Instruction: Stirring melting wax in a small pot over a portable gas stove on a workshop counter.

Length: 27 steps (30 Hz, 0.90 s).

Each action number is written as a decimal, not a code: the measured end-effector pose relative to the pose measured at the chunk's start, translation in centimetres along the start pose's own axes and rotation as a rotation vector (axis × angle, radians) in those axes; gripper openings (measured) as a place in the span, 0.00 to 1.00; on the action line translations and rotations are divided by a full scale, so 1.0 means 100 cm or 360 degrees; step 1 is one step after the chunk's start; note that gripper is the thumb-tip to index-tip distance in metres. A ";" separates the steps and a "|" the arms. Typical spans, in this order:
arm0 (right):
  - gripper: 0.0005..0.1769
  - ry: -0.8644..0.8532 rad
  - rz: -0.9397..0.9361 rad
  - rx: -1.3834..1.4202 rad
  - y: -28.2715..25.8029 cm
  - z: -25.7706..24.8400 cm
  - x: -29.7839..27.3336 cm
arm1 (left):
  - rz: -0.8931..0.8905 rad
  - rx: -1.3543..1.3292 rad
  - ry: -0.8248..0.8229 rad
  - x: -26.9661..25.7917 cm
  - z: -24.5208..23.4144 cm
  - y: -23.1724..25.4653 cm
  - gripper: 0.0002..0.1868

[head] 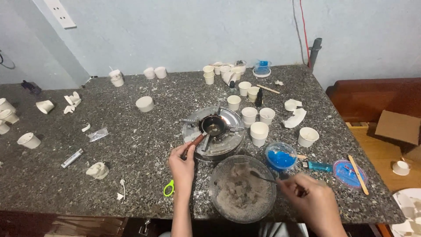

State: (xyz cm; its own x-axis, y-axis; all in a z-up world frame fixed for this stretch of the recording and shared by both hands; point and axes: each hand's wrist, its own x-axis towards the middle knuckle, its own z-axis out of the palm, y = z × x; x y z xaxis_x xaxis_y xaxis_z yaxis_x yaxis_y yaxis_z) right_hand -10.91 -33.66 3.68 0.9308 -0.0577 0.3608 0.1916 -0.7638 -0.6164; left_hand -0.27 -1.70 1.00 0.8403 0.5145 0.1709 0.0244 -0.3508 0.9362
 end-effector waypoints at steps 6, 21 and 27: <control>0.16 0.0045 -0.0356 -0.0025 0.002 0.001 -0.003 | -0.0035 -0.0007 -0.0012 -0.003 -0.001 0.003 0.14; 0.10 -0.0413 0.0462 -0.0142 -0.001 0.016 -0.013 | 0.0028 -0.0017 0.0001 -0.001 0.001 -0.006 0.13; 0.18 -0.0217 0.0515 0.0160 -0.014 -0.005 -0.020 | -0.0121 -0.0027 -0.0044 -0.008 -0.002 0.009 0.16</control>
State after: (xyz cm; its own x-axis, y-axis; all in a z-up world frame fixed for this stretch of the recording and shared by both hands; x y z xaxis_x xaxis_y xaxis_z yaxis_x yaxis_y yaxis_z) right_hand -13.22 -32.79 4.12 0.9799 -0.1948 0.0433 -0.0965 -0.6524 -0.7517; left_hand -0.99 -2.30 1.78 0.8511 0.5172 0.0905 0.0798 -0.2977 0.9513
